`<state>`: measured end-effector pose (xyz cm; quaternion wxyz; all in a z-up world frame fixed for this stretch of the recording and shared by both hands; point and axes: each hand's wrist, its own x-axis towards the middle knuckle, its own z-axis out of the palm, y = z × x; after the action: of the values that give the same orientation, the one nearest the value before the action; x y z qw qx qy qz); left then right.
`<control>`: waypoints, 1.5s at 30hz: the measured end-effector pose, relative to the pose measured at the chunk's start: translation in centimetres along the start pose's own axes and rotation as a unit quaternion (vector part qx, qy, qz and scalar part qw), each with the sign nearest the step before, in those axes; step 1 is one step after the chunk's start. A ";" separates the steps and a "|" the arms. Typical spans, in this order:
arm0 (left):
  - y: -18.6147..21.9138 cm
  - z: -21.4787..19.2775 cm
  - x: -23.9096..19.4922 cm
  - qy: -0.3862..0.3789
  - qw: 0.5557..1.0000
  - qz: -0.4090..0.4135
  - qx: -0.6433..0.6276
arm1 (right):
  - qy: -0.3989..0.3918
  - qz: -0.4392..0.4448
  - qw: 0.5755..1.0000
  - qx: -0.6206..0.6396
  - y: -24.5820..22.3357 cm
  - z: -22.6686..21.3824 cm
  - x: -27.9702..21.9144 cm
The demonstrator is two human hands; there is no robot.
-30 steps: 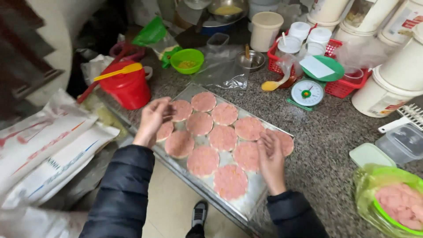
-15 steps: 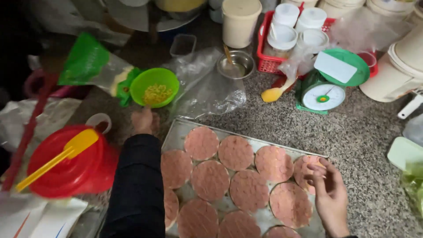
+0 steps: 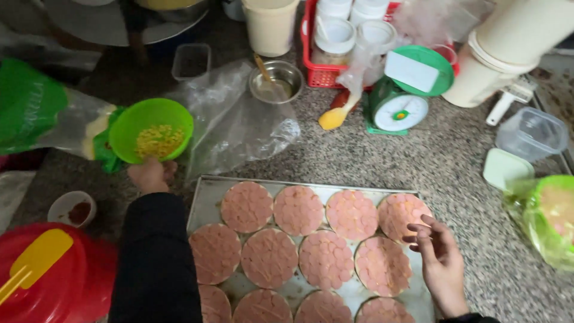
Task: The person places corn kernels by hand onto round food items arranged on a metal tray. The items are already topped with pink slices. The person repeatedly scoops corn from a green colander and distributes it across the items.
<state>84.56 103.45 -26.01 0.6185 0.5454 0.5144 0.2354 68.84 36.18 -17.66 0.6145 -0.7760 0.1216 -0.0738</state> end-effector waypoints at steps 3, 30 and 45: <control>1.8 -0.6 -3.1 0.044 0.991 0.122 -0.011 | 0.018 0.025 0.999 -0.009 -0.5 -1.3 -1.1; -28.8 10.2 -74.5 -0.539 0.720 0.194 0.393 | -0.087 0.064 0.987 -0.121 8.6 -40.8 1.6; -30.1 11.4 -76.2 -0.502 0.710 0.172 0.463 | -0.388 -0.158 0.712 -0.564 15.1 -27.9 3.5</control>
<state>59.23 24.68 -26.08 0.4040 0.8802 0.0698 -0.2389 63.30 5.81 -25.96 0.0357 -0.9466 -0.2327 0.2204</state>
